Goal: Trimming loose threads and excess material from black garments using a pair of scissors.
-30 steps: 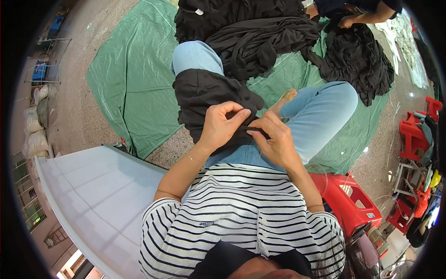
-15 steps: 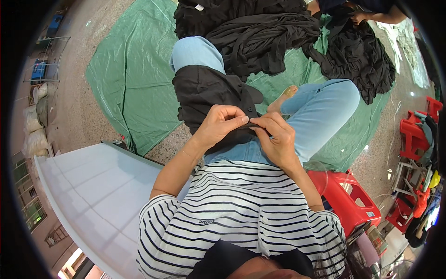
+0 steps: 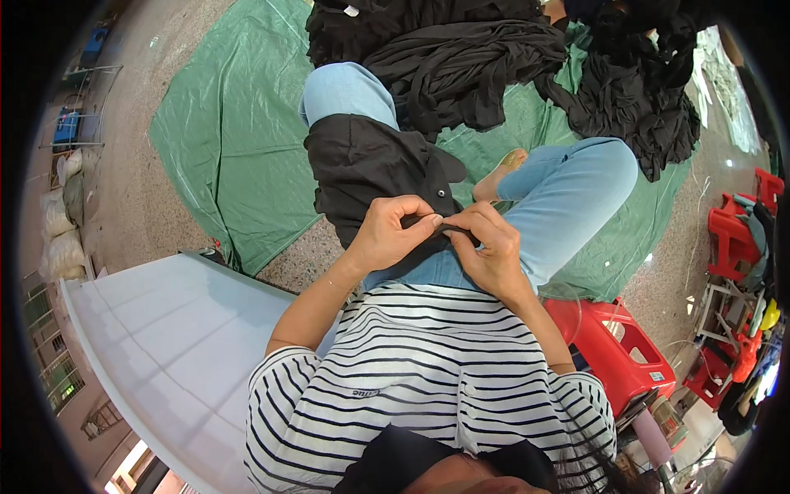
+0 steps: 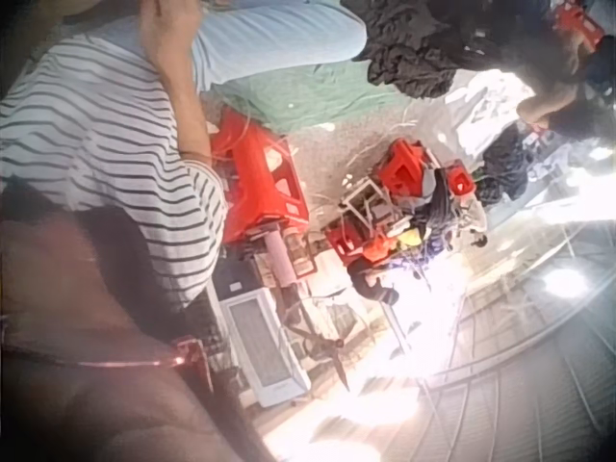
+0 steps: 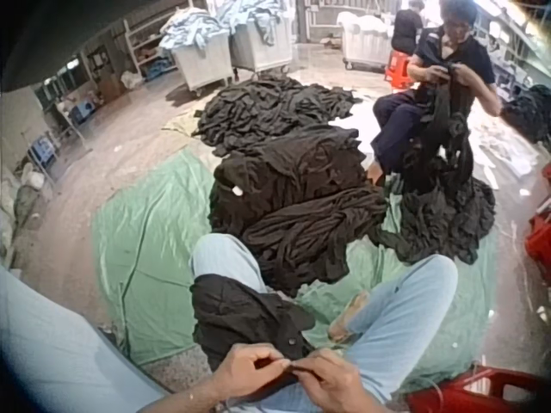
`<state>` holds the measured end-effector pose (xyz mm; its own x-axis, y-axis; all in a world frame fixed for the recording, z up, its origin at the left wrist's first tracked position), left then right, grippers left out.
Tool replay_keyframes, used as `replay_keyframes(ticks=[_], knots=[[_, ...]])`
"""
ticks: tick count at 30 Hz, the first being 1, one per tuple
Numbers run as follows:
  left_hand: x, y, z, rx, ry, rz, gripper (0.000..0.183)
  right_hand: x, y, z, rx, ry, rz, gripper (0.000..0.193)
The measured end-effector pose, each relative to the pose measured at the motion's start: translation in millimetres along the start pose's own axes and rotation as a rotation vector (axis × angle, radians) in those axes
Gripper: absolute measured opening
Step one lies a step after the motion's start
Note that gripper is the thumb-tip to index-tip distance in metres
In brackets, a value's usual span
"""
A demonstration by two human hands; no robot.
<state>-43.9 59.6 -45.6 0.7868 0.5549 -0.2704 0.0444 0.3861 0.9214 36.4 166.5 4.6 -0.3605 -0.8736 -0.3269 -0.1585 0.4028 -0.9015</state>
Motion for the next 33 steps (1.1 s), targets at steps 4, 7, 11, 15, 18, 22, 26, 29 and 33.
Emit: replay_keyframes(ticks=[4, 7, 11, 15, 18, 22, 26, 29, 33], knots=[[3.4, -4.1, 0.1, -0.005, -0.079, 0.111, 0.016, 1.4, 13.7, 0.9, 0.152, 0.011, -0.157, 0.017], [7.7, -27.7, 0.8, -0.145, -0.083, 0.378, 0.016, 5.1, 11.5, -0.7, 0.123, -0.021, -0.148, 0.016], [4.0, -27.1, -0.8, -0.139, -0.038, 0.351, 0.017, 2.8, 1.8, -0.8, 0.060, 0.006, -0.088, 0.018], [4.1, -17.6, -0.6, -0.111, -0.054, 0.201, 0.018, 1.5, 2.6, 1.6, 0.045, 0.031, -0.052, 0.019], [3.1, -13.8, 1.7, -0.063, -0.058, 0.076, 0.018, 3.6, 2.1, 2.9, 0.008, 0.033, -0.013, 0.020], [-2.5, 6.9, 6.6, 0.178, 0.070, -0.087, 0.019, 3.4, 8.5, 3.6, 0.085, 0.030, -0.071, 0.021], [-4.0, 24.0, 14.3, 0.281, 0.123, -0.182, 0.019, 2.5, 12.8, 4.9, 0.066, 0.036, -0.070, 0.021], [0.3, 32.7, 20.3, 0.359, 0.118, -0.312, 0.019, 1.2, 10.3, 3.6, 0.057, 0.032, -0.074, 0.020], [2.9, 38.5, 24.5, 0.431, 0.162, -0.353, 0.015, 2.4, 13.3, 3.1, 0.083, 0.017, -0.070, 0.019]])
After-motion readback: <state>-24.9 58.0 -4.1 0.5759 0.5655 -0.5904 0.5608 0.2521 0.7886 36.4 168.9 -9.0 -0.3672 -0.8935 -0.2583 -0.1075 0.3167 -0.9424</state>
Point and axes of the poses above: each hand's wrist, its own z-axis away from the middle knuckle, its own x-axis out of the palm, y = z × x, the point moved 10 cm from there along -z, towards the middle knuckle, and after that the axes turned 6 degrees about -z, right-handed, at the moved point
